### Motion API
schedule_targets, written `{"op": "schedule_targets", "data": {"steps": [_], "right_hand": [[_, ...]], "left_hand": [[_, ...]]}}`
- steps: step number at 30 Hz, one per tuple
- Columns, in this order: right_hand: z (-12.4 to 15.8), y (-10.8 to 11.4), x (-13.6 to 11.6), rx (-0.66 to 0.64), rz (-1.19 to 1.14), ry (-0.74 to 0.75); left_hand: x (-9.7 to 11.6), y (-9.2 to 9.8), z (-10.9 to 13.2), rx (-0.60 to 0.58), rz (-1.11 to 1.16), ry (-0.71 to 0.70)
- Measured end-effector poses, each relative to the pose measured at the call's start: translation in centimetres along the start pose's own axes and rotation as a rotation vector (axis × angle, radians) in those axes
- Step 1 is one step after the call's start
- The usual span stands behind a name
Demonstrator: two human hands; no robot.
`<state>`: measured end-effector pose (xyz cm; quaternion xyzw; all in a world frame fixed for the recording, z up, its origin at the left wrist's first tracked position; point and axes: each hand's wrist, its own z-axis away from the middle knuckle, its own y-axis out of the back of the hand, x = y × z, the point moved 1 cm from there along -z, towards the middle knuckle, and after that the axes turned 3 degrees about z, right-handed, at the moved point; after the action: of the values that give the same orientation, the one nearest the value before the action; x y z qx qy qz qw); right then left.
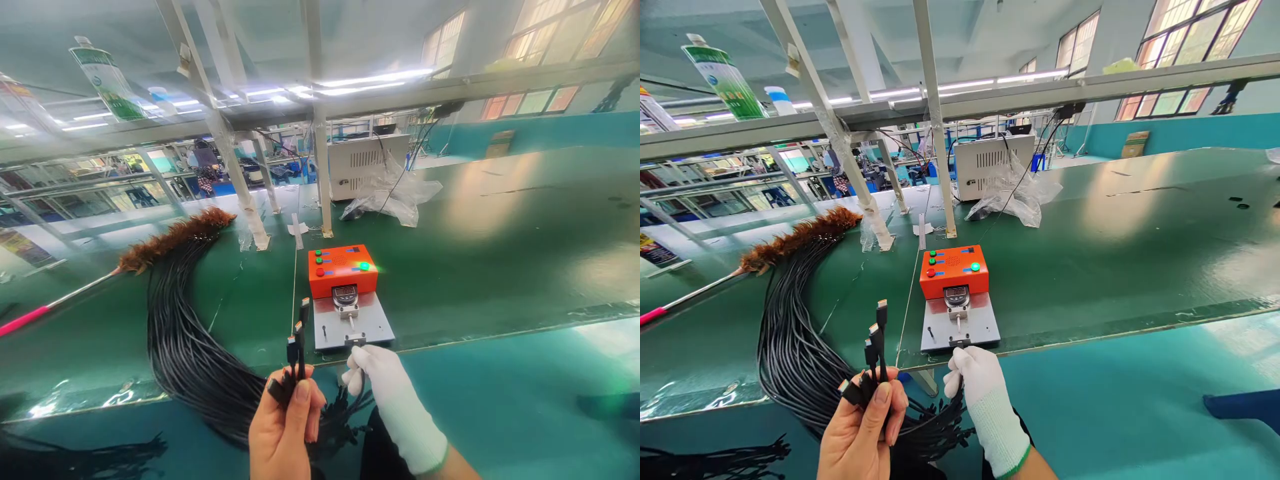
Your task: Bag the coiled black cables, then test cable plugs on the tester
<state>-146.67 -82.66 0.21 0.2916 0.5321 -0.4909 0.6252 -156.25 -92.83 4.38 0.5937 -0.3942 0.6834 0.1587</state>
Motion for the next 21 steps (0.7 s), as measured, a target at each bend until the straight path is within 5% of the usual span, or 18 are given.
{"op": "schedule_targets", "data": {"steps": [13,17,21], "right_hand": [[-0.2,-0.2,-0.2,-0.033,0.028,-0.004],[1.3,1.0,0.0,-0.159,0.376,-0.015],[3.5,2.6,-1.1,0.266,0.770,0.214]], "left_hand": [[0.6,-1.1,0.2,0.040,0.067,0.115],[0.2,-1.0,0.2,0.001,0.031,0.123],[-0.4,-0.7,0.4,-0.034,-0.061,0.107]]}}
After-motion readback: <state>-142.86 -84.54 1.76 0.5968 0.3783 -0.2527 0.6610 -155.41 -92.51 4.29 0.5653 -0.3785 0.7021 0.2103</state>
